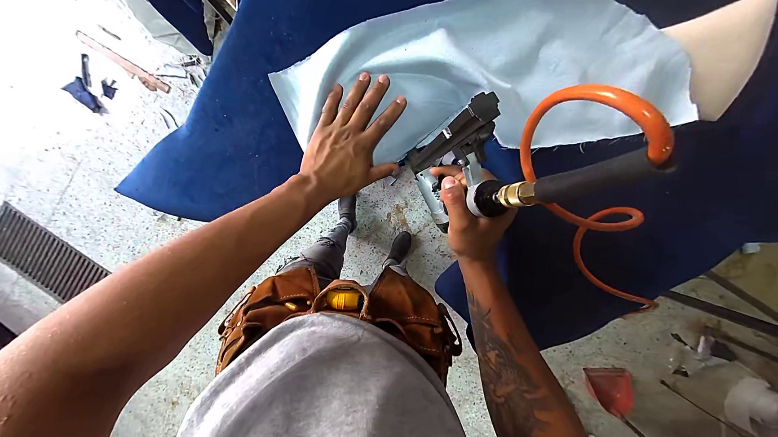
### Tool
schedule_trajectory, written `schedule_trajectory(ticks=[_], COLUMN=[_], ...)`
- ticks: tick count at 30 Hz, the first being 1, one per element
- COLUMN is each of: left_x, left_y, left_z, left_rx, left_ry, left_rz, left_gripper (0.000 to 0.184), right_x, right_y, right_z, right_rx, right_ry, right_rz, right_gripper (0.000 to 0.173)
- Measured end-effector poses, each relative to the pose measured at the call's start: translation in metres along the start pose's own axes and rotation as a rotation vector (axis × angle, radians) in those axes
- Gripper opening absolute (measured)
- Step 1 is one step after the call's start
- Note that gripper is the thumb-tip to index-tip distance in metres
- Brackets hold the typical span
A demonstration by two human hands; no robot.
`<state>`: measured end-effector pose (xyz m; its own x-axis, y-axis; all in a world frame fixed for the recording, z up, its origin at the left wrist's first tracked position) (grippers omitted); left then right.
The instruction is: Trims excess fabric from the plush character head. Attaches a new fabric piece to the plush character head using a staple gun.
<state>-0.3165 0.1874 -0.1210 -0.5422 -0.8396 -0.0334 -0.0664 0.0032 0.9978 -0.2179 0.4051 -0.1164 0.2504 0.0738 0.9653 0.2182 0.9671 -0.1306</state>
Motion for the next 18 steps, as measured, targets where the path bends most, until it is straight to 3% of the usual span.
schedule_trajectory(ticks=[6,12,18], left_x=[0.004,0.006,0.003], left_y=[-0.001,-0.003,0.001], left_z=[-0.001,0.001,0.000], left_rx=[-0.017,-0.024,-0.022], left_ry=[-0.031,-0.036,-0.034], left_rz=[-0.043,-0.031,-0.026], left_gripper=[0.076,0.082,0.090], right_x=[-0.004,-0.007,-0.001], right_y=[0.003,0.002,0.004], right_z=[0.004,0.009,-0.005], right_rx=[0.074,0.062,0.067], right_ry=[0.051,0.089,0.014], right_rz=[0.002,-0.013,-0.003], right_gripper=[0.020,0.017,0.018])
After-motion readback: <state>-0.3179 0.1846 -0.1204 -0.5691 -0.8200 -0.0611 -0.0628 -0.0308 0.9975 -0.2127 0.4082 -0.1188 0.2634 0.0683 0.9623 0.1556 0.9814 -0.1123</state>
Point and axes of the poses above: each hand's wrist, its own z-axis towards the middle knuckle, its own y-axis out of the back of the hand, x = y × z, the point moved 3 cm from there along z, towards the middle knuckle, and after that the axes turned 6 degrees about z, right-handed, at the moved point
